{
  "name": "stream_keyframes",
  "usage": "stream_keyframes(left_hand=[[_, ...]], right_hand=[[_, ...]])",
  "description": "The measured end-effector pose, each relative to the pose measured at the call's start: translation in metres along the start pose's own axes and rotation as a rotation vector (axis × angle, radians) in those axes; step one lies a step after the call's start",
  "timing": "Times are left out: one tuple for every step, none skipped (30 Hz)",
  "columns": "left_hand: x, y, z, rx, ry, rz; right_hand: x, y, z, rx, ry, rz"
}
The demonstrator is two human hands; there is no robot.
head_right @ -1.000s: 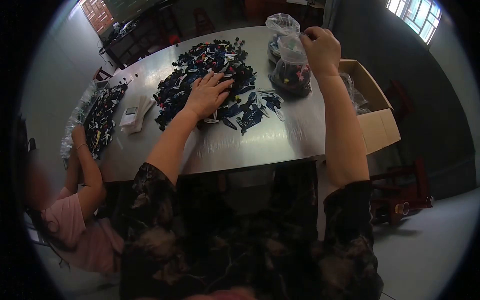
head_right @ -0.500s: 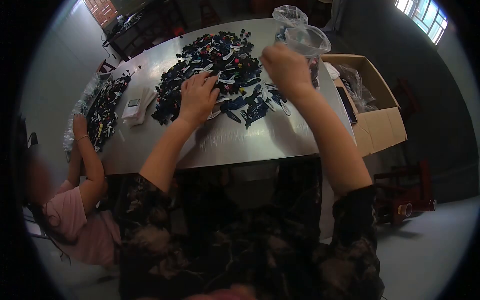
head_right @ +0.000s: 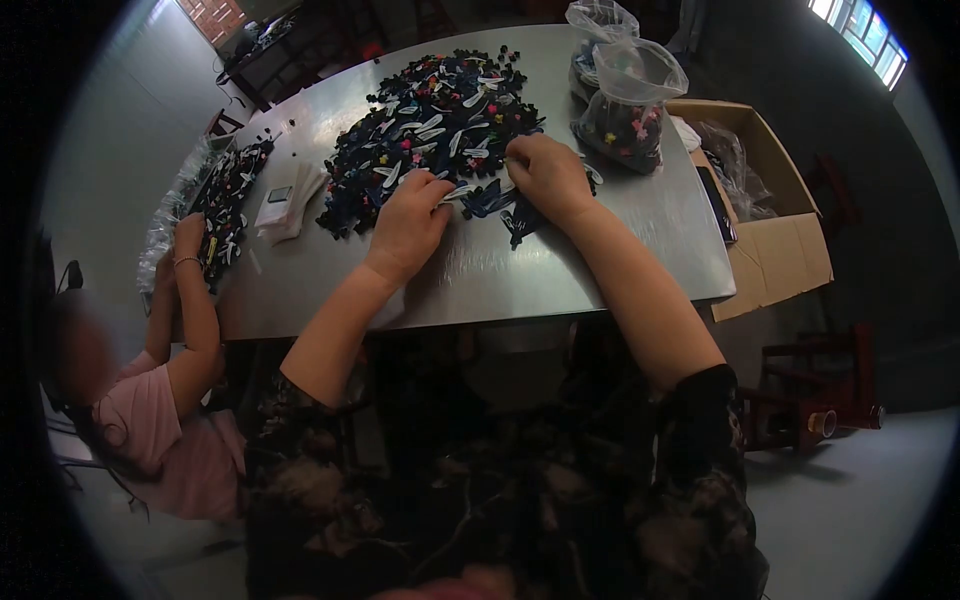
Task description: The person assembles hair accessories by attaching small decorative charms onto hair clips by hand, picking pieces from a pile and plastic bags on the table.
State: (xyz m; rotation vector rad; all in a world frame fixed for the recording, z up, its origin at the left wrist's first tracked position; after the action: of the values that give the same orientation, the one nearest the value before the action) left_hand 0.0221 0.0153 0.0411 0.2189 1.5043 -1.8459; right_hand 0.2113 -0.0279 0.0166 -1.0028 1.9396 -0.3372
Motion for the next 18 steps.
stream_keyframes(left_hand=[[-0.003, 0.006, 0.004, 0.003, 0.001, 0.000], [-0.009, 0.012, 0.011, -0.020, 0.039, 0.017], [-0.014, 0.017, 0.016, -0.042, 0.077, 0.034], [-0.020, 0.023, 0.017, -0.097, 0.068, 0.026], [-0.025, 0.026, 0.016, -0.089, 0.075, 0.030], [-0.029, 0.039, 0.008, -0.102, 0.012, -0.041], [-0.033, 0.051, 0.000, -0.115, -0.048, -0.113], [-0.036, 0.057, -0.006, -0.057, -0.096, -0.120], [-0.040, 0.059, -0.002, -0.049, -0.083, -0.120], [-0.042, 0.063, 0.000, -0.030, -0.084, -0.147], [-0.043, 0.066, 0.002, -0.013, -0.089, -0.172], [-0.044, 0.065, 0.008, -0.046, -0.064, -0.157], [-0.043, 0.065, 0.013, -0.046, -0.061, -0.151], [-0.042, 0.063, 0.017, -0.069, -0.058, -0.123], [-0.041, 0.060, 0.018, -0.093, -0.057, -0.097], [-0.039, 0.059, 0.018, -0.098, -0.034, -0.066], [-0.036, 0.061, 0.014, -0.098, -0.040, -0.069], [-0.035, 0.057, 0.011, -0.073, -0.032, 0.012]], right_hand=[[0.000, -0.001, 0.001, 0.003, 0.001, 0.000], [0.000, -0.007, 0.009, -0.099, 0.077, 0.053], [0.000, -0.013, 0.016, -0.199, 0.152, 0.106], [0.000, -0.015, 0.014, -0.194, 0.152, 0.108], [0.000, -0.017, 0.016, -0.190, 0.178, 0.117], [0.001, -0.021, 0.017, -0.181, 0.204, 0.130], [0.001, -0.022, 0.014, -0.174, 0.194, 0.134], [0.002, -0.025, 0.012, -0.175, 0.183, 0.147], [0.002, -0.025, 0.012, -0.178, 0.172, 0.160], [0.001, -0.026, 0.009, -0.152, 0.143, 0.191], [0.001, -0.028, 0.010, -0.146, 0.143, 0.196], [0.000, -0.035, 0.000, -0.157, 0.102, 0.232], [-0.001, -0.043, -0.009, -0.170, 0.058, 0.266], [0.000, -0.057, -0.016, -0.162, 0.031, 0.324], [-0.002, -0.076, -0.027, -0.156, 0.005, 0.380], [-0.003, -0.099, -0.041, -0.105, -0.085, 0.462], [-0.005, -0.122, -0.047, -0.013, -0.120, 0.526], [-0.008, -0.143, -0.051, 0.080, -0.152, 0.588]])
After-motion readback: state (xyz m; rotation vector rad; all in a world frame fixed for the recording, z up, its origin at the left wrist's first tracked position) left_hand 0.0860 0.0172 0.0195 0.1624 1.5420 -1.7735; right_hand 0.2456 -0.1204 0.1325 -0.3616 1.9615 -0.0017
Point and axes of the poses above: each hand's wrist, its own x-axis away from the middle knuckle, its own y-axis out of the palm, z = x × y, the point moved 9 cm from there along -x, towards the middle knuckle, and after that the axes turned 1 degree about -x, right-handed, at the moved point
